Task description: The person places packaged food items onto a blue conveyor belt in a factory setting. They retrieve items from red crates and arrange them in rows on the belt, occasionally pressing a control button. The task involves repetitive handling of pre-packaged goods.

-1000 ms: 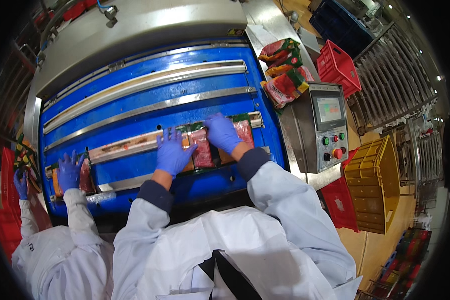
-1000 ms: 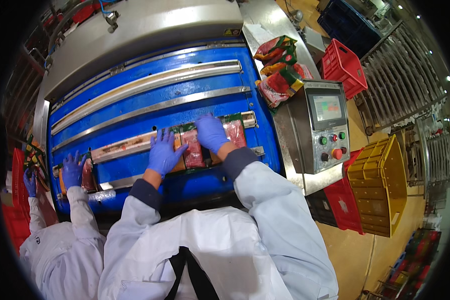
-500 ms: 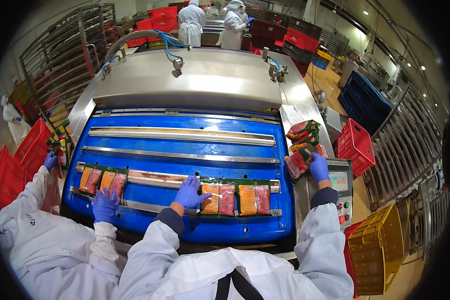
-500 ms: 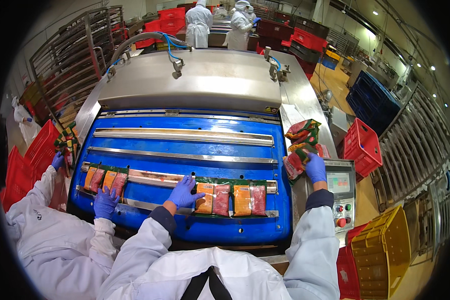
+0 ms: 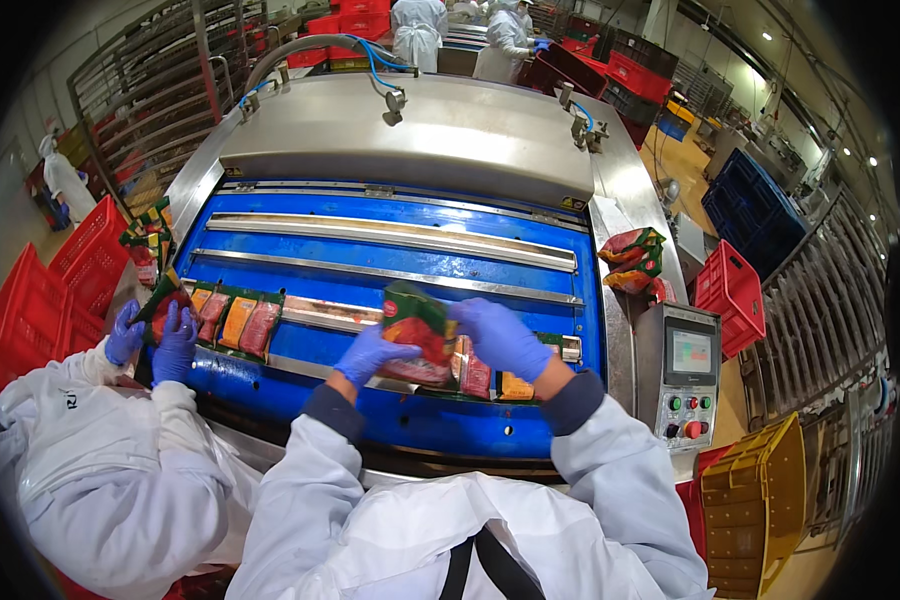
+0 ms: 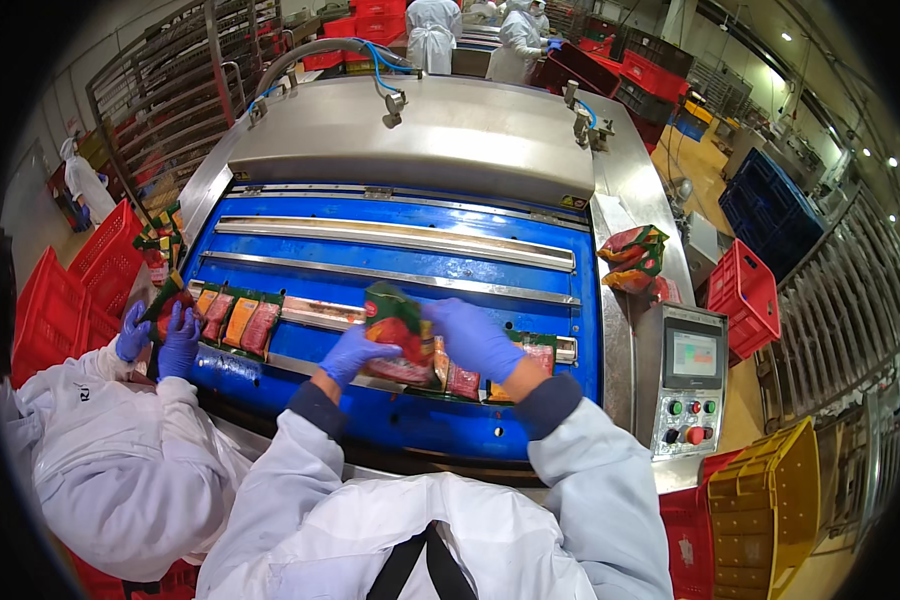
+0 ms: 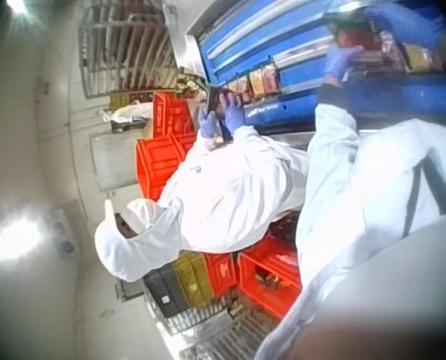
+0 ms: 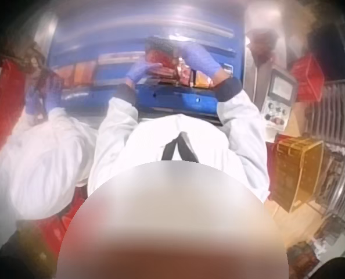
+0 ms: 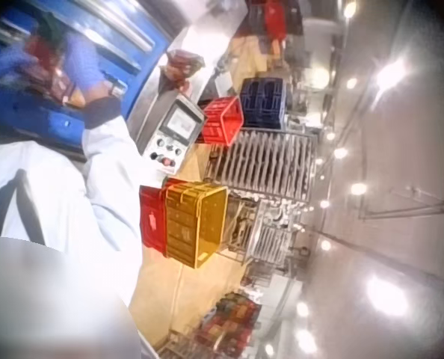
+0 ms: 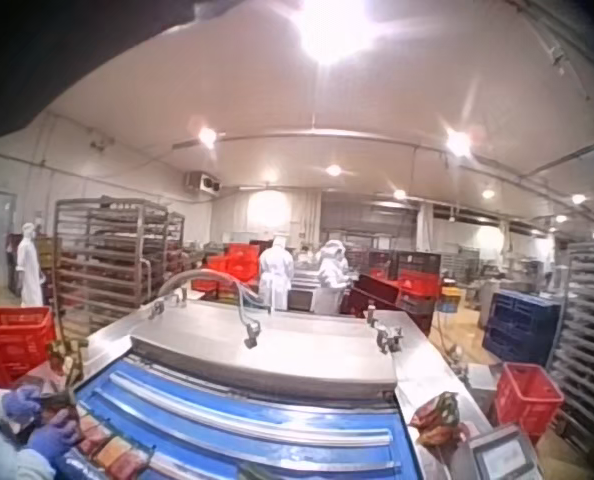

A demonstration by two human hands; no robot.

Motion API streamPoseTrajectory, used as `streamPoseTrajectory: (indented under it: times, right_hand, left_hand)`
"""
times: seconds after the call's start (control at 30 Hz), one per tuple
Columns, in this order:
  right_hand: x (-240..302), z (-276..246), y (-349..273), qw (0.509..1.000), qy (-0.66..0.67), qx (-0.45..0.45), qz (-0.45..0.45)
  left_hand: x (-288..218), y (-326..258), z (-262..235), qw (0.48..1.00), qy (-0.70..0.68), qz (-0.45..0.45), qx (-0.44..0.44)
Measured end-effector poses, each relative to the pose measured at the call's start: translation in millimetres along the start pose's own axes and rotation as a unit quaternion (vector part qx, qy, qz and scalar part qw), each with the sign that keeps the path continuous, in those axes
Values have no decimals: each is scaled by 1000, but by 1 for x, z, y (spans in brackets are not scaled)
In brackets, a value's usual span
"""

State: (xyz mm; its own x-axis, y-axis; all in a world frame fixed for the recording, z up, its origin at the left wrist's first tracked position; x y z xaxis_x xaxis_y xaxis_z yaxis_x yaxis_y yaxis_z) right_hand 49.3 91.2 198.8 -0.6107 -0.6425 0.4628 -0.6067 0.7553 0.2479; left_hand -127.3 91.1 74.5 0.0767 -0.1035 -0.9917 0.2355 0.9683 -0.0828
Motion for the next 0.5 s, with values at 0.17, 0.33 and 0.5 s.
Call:
streamPoseTrajectory:
  times: [0.17, 0.33, 0.5]
  right_hand:
    - [14, 74, 30, 994, 47, 83, 45]
    - [-7, 107, 35, 997, 37, 70, 26]
    - [-23, 102, 31, 993, 84, 67, 41]
  left_hand:
    - [5, -43, -65, 980, -9, 107, -170]
    - [32, -61, -80, 923, 197, 180, -277]
    - [14, -82, -64, 840, 368, 244, -316]
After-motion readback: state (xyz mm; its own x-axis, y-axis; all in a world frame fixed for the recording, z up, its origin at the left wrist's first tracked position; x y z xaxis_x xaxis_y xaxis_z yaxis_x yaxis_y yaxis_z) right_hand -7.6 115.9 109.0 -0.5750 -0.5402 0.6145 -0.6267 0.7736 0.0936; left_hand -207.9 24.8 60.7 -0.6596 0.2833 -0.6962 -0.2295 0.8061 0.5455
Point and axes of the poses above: each hand's wrist, its own y-axis towards the middle knuckle, its own z-axis out of the palm, x = y × z, the point moved 6 cm from there along y, towards the middle knuckle, and after that the axes turned 5 degrees about z, right-handed, at the moved point
